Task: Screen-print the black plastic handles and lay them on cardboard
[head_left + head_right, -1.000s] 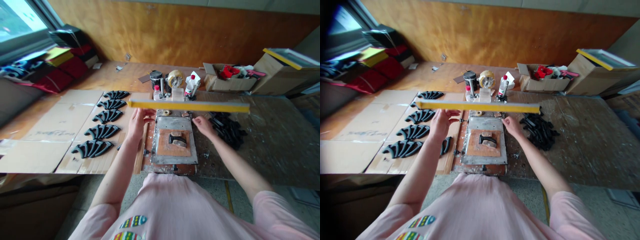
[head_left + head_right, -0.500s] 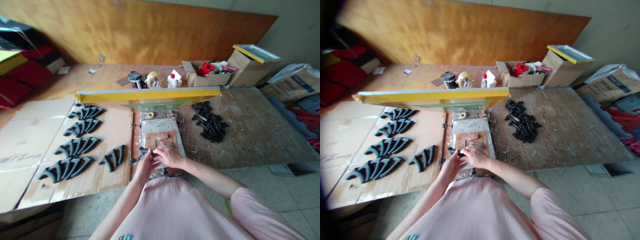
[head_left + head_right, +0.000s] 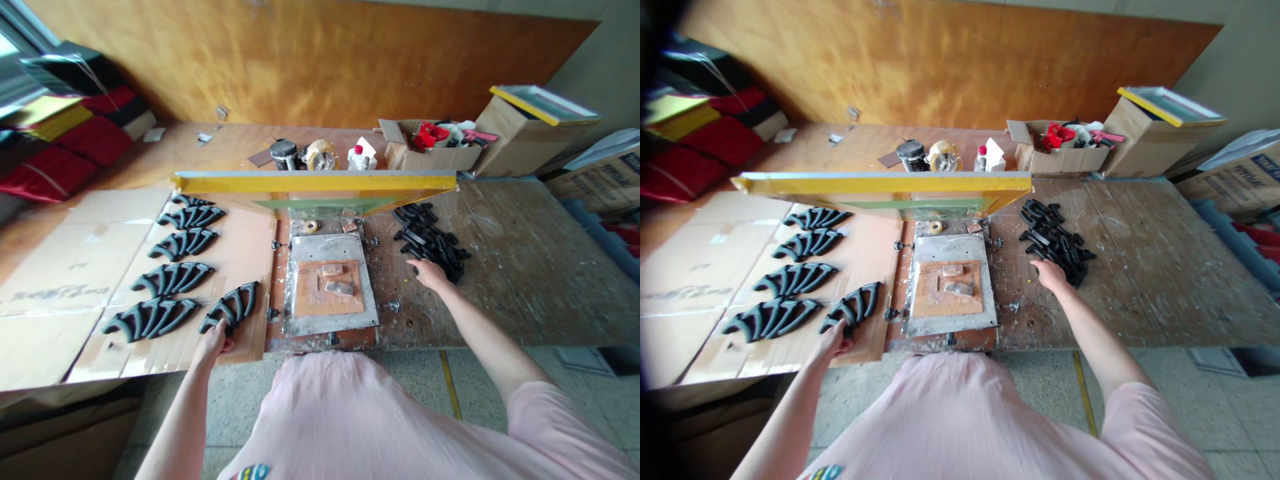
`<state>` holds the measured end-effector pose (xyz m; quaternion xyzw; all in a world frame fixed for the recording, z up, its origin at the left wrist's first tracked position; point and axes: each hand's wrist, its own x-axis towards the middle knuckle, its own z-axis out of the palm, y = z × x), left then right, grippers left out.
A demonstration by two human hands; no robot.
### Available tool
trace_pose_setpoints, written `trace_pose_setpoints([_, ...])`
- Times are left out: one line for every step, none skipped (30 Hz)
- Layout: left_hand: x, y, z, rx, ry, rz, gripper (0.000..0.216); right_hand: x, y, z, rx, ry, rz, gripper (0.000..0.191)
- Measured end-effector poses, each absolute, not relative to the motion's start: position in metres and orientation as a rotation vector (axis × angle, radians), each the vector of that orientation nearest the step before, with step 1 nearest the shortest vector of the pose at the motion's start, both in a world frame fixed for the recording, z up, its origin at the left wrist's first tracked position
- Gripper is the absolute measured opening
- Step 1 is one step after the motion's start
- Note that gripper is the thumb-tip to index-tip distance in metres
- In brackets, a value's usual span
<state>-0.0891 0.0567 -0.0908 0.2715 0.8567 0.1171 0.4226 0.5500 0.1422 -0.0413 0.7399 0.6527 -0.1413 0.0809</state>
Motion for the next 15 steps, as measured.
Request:
trace_pose_setpoints([-0.092, 0.061, -0.088, 0.708, 2.143, 0.244, 0.043, 0.556, 0.145, -0.038, 2.266, 2.004, -0.417, 0.053])
trace_pose_setpoints([-0.096, 0.065, -0.083, 0.723, 2.152, 0.184, 0.046, 0.561, 0.147, -0.034, 2.336, 2.06, -0.414, 0.051])
trace_pose_setpoints([-0.099, 0.069, -0.076, 0.752, 2.169, 0.113, 0.049, 0.565, 0.15, -0.029, 2.412, 2.115, -0.419, 0.046])
trace_pose_setpoints([-0.101, 0.073, -0.067, 0.794, 2.188, 0.048, 0.051, 0.567, 0.151, -0.023, 2.487, 2.156, -0.436, 0.04])
trace_pose_setpoints([-0.101, 0.077, -0.056, 0.852, 2.206, 0.006, 0.051, 0.565, 0.152, -0.018, 2.563, 2.179, -0.475, 0.035])
trace_pose_setpoints([-0.098, 0.082, -0.044, 0.928, 2.219, 0.005, 0.05, 0.558, 0.152, -0.014, 2.639, 2.183, -0.544, 0.035])
trace_pose_setpoints([-0.091, 0.088, -0.031, 1.018, 2.218, 0.054, 0.047, 0.547, 0.15, -0.01, 2.711, 2.172, -0.651, 0.038])
trace_pose_setpoints([-0.081, 0.095, -0.018, 1.106, 2.2, 0.158, 0.044, 0.531, 0.148, -0.009, 2.769, 2.156, -0.799, 0.042])
trace_pose_setpoints([-0.068, 0.104, -0.004, 1.178, 2.165, 0.303, 0.042, 0.511, 0.145, -0.009, 2.803, 2.147, -0.986, 0.045])
trace_pose_setpoints([-0.052, 0.113, 0.011, 1.236, 2.107, 0.457, 0.041, 0.487, 0.142, -0.01, 2.813, 2.147, -1.196, 0.047])
trace_pose_setpoints([-0.035, 0.123, 0.026, 1.271, 2.038, 0.61, 0.042, 0.462, 0.139, -0.014, 2.796, 2.16, -1.401, 0.049])
trace_pose_setpoints([-0.017, 0.134, 0.041, 1.296, 1.984, 0.705, 0.045, 0.436, 0.137, -0.018, 2.765, 2.184, -1.563, 0.049])
trace_pose_setpoints([0.001, 0.144, 0.057, 1.313, 1.924, 0.802, 0.047, 0.411, 0.134, -0.023, 2.739, 2.212, -1.648, 0.049])
trace_pose_setpoints([0.018, 0.154, 0.072, 1.307, 1.801, 0.991, 0.048, 0.388, 0.133, -0.028, 2.726, 2.242, -1.649, 0.048])
trace_pose_setpoints([0.034, 0.164, 0.088, 1.3, 1.659, 1.169, 0.048, 0.368, 0.131, -0.033, 2.728, 2.267, -1.57, 0.046])
